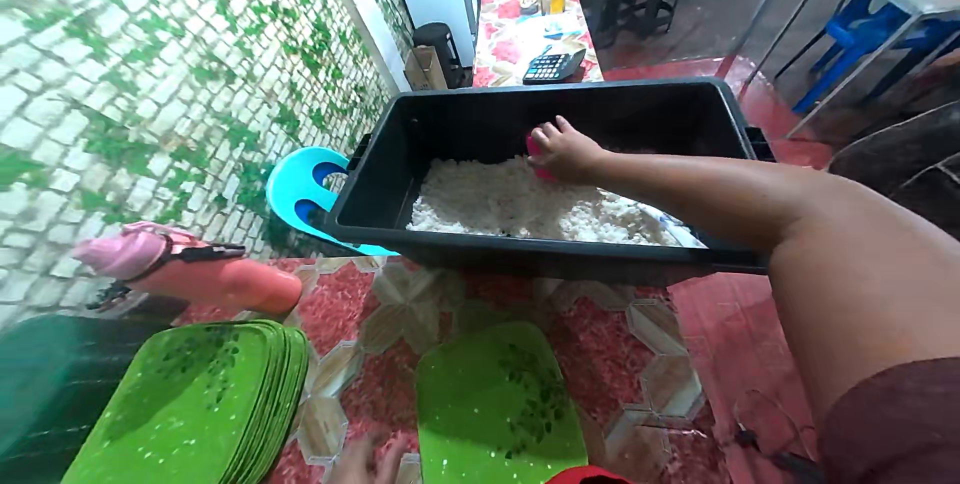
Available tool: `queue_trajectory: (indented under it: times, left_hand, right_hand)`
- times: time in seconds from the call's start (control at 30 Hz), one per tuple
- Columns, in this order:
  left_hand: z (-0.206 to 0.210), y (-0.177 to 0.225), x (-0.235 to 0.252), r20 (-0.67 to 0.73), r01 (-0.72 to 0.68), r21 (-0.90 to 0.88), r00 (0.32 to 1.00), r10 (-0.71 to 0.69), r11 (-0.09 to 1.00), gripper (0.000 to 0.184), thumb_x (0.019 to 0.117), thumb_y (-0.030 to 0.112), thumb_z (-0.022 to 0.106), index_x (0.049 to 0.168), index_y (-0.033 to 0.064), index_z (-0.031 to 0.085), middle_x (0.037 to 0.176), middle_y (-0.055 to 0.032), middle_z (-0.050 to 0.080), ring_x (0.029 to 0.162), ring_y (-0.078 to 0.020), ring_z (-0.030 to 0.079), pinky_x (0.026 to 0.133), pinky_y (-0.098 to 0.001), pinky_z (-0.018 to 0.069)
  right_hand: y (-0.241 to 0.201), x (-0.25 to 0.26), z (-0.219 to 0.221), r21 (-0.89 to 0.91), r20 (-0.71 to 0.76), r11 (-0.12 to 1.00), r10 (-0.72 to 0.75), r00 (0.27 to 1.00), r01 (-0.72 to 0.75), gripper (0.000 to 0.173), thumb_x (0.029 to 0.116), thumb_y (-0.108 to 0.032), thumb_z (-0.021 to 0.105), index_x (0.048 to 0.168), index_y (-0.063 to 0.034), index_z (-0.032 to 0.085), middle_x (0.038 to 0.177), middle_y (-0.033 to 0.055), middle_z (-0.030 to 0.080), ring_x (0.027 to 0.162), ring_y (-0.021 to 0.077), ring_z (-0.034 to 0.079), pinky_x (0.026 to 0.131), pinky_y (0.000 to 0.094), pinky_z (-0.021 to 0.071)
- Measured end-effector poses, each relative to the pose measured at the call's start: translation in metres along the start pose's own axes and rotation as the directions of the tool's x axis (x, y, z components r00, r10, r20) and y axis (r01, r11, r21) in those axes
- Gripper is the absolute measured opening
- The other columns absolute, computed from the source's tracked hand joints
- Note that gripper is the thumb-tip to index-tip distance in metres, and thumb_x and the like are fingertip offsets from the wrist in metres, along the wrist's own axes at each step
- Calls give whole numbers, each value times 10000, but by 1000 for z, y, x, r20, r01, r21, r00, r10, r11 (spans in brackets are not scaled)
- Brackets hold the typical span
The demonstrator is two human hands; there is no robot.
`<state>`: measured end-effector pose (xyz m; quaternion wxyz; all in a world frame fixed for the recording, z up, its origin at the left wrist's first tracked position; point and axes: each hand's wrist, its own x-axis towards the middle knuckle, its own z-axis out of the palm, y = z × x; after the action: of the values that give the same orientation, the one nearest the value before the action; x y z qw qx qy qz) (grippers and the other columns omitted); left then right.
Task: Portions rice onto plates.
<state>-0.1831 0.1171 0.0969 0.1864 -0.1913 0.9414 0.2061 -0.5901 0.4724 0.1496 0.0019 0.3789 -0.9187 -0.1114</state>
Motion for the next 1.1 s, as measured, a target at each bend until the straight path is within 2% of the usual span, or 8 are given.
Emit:
queue_trajectory:
  times: [0.07, 0.13, 0.2, 0.27, 0.37, 0.53, 0.93, 1.1]
  left_hand:
    - [-29, 39, 22, -242, -284, 84, 924, 296, 955, 568, 1005, 442, 586, 1384, 21, 593, 1407, -242, 581, 1278, -444, 576, 1042, -650, 456]
    - [-46, 97, 49, -395, -493, 228, 741, 542, 840, 721, 951, 593, 541, 1439, 62, 563, 1516, -214, 504, 1402, -441, 472, 1118, -676, 362]
    - [-51, 154, 73, -437, -611, 354, 561, 703, 708, 862, 916, 725, 500, 1472, 68, 538, 1563, -228, 446, 1468, -476, 366, 1129, -741, 267]
    - [-49, 200, 92, -406, -654, 433, 474, 782, 621, 952, 877, 810, 469, 1533, 120, 478, 1633, -188, 357, 1531, -447, 252, 1152, -744, 203]
    - [-38, 236, 116, -317, -655, 461, 508, 801, 599, 930, 902, 806, 426, 1608, 205, 361, 1704, -121, 215, 1576, -399, 121, 1179, -725, 143]
    - [-30, 242, 121, -331, -637, 429, 548, 768, 640, 870, 919, 749, 486, 1592, 205, 396, 1670, -168, 290, 1545, -463, 191, 1150, -762, 150]
    - [-35, 246, 117, -306, -612, 404, 610, 730, 680, 878, 903, 751, 527, 1597, 231, 388, 1660, -171, 311, 1537, -466, 212, 1167, -747, 133]
    - [-36, 245, 114, -293, -605, 399, 628, 721, 689, 877, 909, 756, 516, 1600, 233, 380, 1660, -162, 314, 1544, -449, 207, 1180, -738, 122]
  right_hand:
    - [-2, 4, 0, 17, 45, 999, 48, 998, -48, 337, 913, -58, 701, 1249, -29, 696, 1405, 345, 497, 1332, 548, 454, 1131, 763, 266]
    - [-6, 10, -1, -8, 94, 998, 59, 994, -59, 310, 877, -95, 743, 1172, -5, 715, 1380, 337, 514, 1294, 537, 484, 1113, 736, 307]
    - [-14, 17, -5, -31, 178, 995, 95, 979, -91, 299, 872, -123, 752, 1147, -8, 721, 1407, 309, 513, 1298, 512, 486, 1085, 671, 366]
    - [-24, 21, -13, -2, 273, 987, 157, 949, -163, 285, 908, -123, 722, 1167, -4, 716, 1448, 275, 502, 1347, 489, 459, 1106, 629, 383]
    - [-28, 19, -16, 58, 329, 975, 185, 926, -215, 296, 877, -169, 767, 1122, -7, 730, 1403, 290, 526, 1314, 503, 480, 1050, 658, 417]
    - [-25, 12, -11, 73, 371, 979, 151, 916, -191, 407, 804, -326, 850, 1045, -23, 725, 1243, 295, 602, 1186, 491, 577, 859, 647, 530]
    - [-41, -19, -8, 359, 426, 917, 3, 905, -172, 417, 921, -410, 759, 1111, -41, 729, 1084, 230, 697, 1090, 430, 647, 930, 684, 473]
    - [-59, -36, -1, 497, 325, 866, -128, 937, -54, 221, 971, -244, 702, 1052, -42, 735, 996, 199, 708, 1002, 398, 671, 889, 660, 489]
